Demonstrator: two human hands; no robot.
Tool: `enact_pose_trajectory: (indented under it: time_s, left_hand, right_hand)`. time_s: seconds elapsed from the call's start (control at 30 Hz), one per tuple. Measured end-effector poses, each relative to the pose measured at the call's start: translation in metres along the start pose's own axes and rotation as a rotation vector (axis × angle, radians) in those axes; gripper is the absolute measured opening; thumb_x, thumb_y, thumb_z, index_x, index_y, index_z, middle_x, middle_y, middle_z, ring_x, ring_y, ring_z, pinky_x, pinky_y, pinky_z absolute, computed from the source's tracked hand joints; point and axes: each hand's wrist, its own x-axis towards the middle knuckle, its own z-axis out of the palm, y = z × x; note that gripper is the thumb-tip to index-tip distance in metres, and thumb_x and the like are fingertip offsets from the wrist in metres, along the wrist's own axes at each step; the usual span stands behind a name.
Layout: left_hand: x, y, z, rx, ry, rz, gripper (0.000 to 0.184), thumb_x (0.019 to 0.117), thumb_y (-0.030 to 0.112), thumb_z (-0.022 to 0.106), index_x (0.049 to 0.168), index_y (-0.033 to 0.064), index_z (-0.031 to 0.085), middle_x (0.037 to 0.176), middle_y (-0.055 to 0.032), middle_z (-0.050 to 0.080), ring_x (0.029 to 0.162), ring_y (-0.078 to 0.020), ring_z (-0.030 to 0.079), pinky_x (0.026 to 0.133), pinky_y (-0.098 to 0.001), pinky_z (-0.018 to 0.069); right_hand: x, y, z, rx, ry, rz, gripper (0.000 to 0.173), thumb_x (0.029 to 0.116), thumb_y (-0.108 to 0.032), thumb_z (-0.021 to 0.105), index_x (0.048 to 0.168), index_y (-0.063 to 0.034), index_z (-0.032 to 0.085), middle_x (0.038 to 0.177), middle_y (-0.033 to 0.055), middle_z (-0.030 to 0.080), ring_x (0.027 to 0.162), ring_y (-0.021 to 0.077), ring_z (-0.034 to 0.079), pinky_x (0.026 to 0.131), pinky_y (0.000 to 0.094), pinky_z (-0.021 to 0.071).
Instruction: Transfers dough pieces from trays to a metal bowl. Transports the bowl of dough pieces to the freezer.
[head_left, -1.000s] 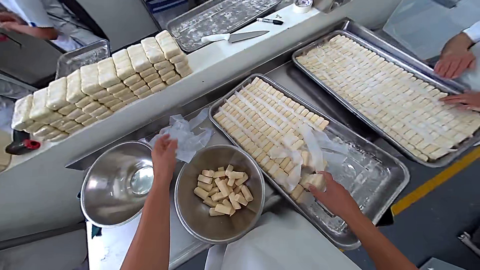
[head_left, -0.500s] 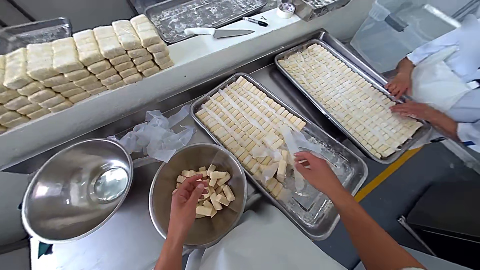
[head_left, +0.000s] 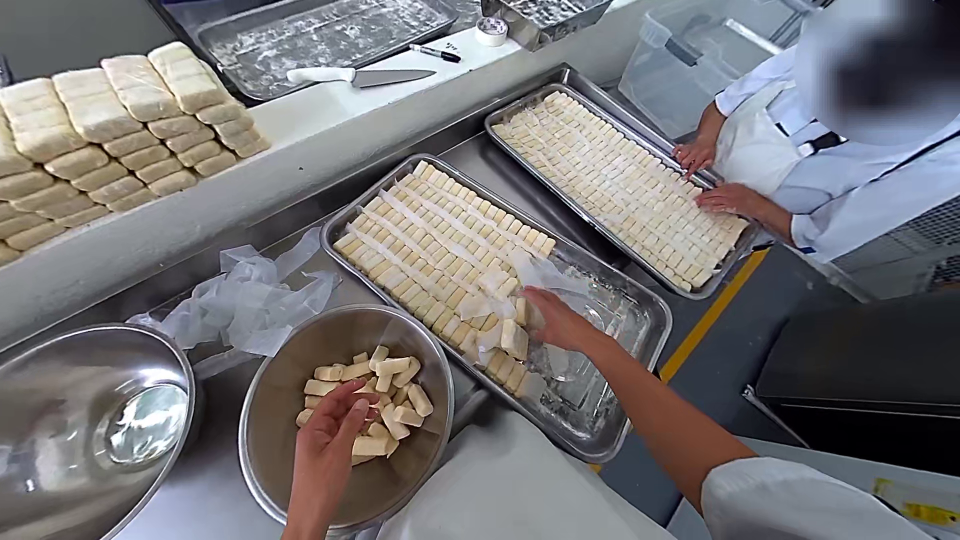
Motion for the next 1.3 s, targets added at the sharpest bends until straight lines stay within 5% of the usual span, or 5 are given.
enact_pose_trajectory:
  time_s: [0.17, 0.57, 0.87, 1.1, 1.3]
  left_hand:
    - [-0.002, 0.001, -0.006, 0.028, 0.011, 0.035, 0.032, 0.0983, 0.009, 0.049, 0.125, -0.0045, 0.060, 0.099, -0.0047, 0.075, 0.085, -0.0134, 0.073, 0.073, -0.0254, 0.0611]
    - [-0.004, 0.010, 0.007, 0.082, -0.032, 0.031, 0.033, 0.0989, 0.012, 0.052, 0.126, -0.0029, 0.061, 0.101, -0.0062, 0.075, 0.088, -0.0155, 0.073, 0.077, -0.0261, 0.0605]
    - [-0.029, -0.015, -0.023, -0.002, 0.134, -0.022, 0.032, 0.0990, 0.009, 0.048, 0.126, -0.0050, 0.060, 0.100, -0.0074, 0.075, 0.086, -0.0149, 0.073, 0.073, -0.0275, 0.0614]
    - [-0.017, 0.021, -0.013, -0.120, 0.075, 0.090, 0.035, 0.1023, 0.016, 0.048, 0.131, -0.0007, 0.059, 0.110, -0.0084, 0.074, 0.099, -0.0187, 0.072, 0.086, -0.0346, 0.0608]
    - [-0.005, 0.006, -0.023, -0.511, -0.004, -0.255, 0.056, 0.1081, 0.045, 0.031, 0.145, 0.0064, 0.047, 0.124, -0.0137, 0.068, 0.104, -0.0251, 0.070, 0.084, -0.0424, 0.0609]
  right_hand:
    - [-0.016, 0.048, -0.001, -0.137, -0.068, 0.336, 0.077, 0.0885, -0.037, 0.079, 0.150, -0.0039, 0.048, 0.145, 0.0262, 0.052, 0.130, 0.0484, 0.052, 0.099, 0.0693, 0.0451]
    - [0.095, -0.053, 0.025, -0.119, 0.038, 0.177, 0.073, 0.0836, -0.026, 0.083, 0.149, -0.0138, 0.052, 0.138, 0.0298, 0.051, 0.126, 0.0517, 0.051, 0.088, 0.0679, 0.0496]
    - [0.011, -0.083, -0.092, 1.111, 0.356, -0.082, 0.052, 0.0972, -0.015, 0.059, 0.147, -0.0126, 0.044, 0.120, 0.0041, 0.065, 0.098, 0.0153, 0.069, 0.080, 0.0357, 0.0620]
    - [-0.015, -0.213, -0.081, 1.058, 0.041, -0.652, 0.078, 0.0812, -0.037, 0.084, 0.147, -0.0132, 0.049, 0.129, 0.0028, 0.065, 0.109, 0.0162, 0.068, 0.089, 0.0359, 0.0619]
    - [-0.023, -0.256, 0.025, 1.151, -0.317, -0.493, 0.073, 0.0864, -0.029, 0.077, 0.151, -0.0145, 0.046, 0.136, 0.0087, 0.062, 0.115, 0.0203, 0.066, 0.094, 0.0365, 0.0588]
